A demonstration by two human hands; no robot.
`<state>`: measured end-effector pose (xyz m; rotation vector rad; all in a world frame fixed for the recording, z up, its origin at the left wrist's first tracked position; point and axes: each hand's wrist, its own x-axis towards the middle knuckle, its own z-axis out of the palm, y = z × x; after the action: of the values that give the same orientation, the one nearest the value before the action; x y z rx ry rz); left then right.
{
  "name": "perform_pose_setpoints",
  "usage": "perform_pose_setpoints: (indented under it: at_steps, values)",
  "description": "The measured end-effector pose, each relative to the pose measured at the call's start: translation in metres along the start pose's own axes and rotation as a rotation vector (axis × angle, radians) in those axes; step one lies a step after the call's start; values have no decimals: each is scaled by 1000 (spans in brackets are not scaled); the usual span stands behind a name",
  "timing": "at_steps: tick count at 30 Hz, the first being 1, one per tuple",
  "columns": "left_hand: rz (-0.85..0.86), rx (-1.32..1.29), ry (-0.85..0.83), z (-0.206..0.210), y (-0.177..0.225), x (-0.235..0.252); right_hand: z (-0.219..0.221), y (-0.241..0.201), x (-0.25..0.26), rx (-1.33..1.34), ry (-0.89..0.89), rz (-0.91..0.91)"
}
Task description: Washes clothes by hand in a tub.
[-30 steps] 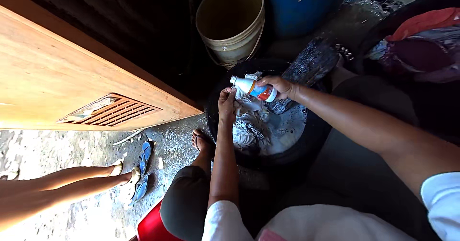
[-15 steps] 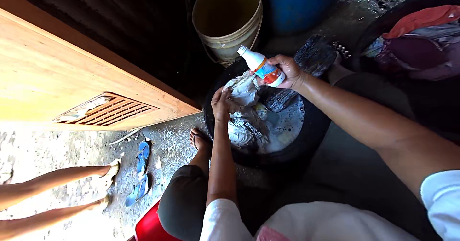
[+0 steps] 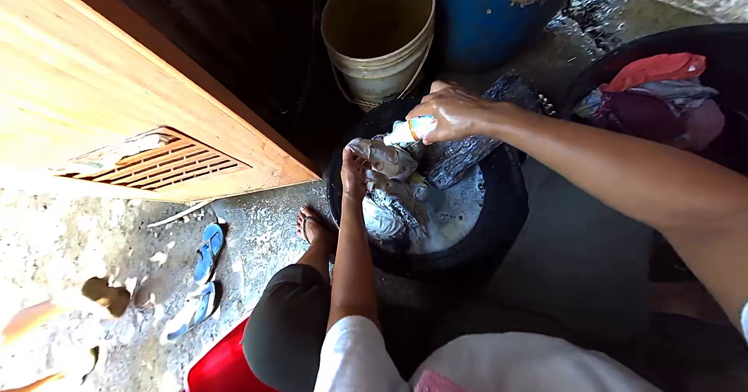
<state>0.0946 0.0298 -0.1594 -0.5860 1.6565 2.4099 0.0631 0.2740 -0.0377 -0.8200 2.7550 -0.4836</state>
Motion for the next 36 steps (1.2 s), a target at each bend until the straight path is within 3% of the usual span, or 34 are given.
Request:
perform_pose_setpoints:
  at_steps: [5, 13, 18, 24, 31, 36]
  values:
    - [-54, -13, -79, -4, -4, 2, -16, -44, 21, -374, -109, -139]
    - [-120, 15, -55, -8, -10, 6, -20, -89, 50, -489, -115, -279]
    - [-128, -17, -6, -9, -9, 9, -27, -85, 48, -480, -144, -275]
    - [-125, -11, -86, -4, -5, 6, -26, -78, 45, -425, -43, -253]
    - [-140, -51, -50, -6, -2, 8, -27, -71, 38, -426, -88, -241]
    - [-95, -2, -11, 6, 13, 8, -25, -64, 35, -265, 63, -156]
